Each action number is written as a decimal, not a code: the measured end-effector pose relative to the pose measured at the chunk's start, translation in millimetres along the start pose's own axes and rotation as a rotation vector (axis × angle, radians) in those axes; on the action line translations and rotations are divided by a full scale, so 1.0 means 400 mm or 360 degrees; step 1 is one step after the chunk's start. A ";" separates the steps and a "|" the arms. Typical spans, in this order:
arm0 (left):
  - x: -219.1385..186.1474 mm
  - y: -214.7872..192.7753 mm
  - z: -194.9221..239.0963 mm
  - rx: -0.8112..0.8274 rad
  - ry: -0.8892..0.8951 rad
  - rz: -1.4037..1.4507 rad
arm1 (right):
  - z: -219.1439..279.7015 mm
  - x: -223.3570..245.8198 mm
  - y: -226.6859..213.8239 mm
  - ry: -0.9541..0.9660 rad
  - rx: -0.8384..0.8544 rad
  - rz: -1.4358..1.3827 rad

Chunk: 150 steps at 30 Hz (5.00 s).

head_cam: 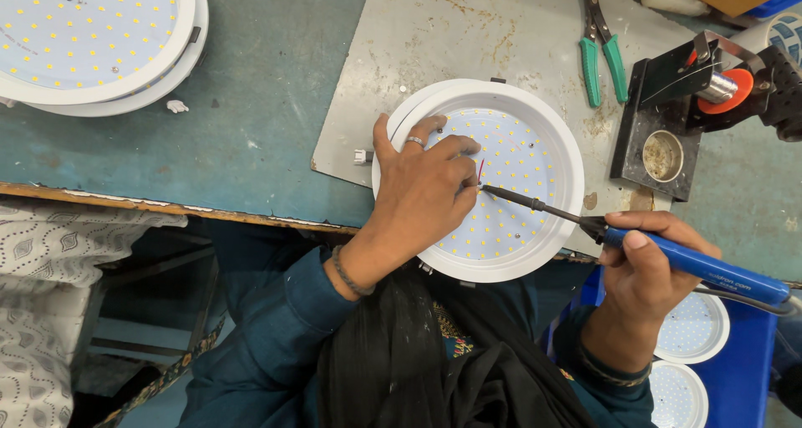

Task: The person uses a soldering iron to attach wires to the contact points on circular LED light panels. They handle multiple panels, moving finished ones aside and picking up new ones to continue soldering.

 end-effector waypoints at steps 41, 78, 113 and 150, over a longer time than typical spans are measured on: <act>-0.005 0.006 0.012 -0.0078 0.0072 -0.0052 | 0.002 -0.003 0.010 -0.0135 -0.0017 0.0159; 0.028 -0.137 0.190 0.0095 -0.0283 0.0170 | 0.046 -0.134 0.170 -0.0395 0.0053 0.0105; -0.034 -0.058 0.024 0.0235 0.0270 -0.0487 | 0.078 -0.118 0.222 -0.0154 -0.0005 0.0100; -0.011 -0.015 0.009 0.0240 0.0357 -0.0284 | 0.114 -0.099 0.237 -0.0252 -0.0095 0.0268</act>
Point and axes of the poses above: each hand's wrist, its own z-axis away from the middle knuckle, its own y-axis out of the palm, x = y × z, the point moved 1 cm from there along -z, towards the middle knuckle, and after that the axes turned 6 degrees about x, right-handed, at the moved point
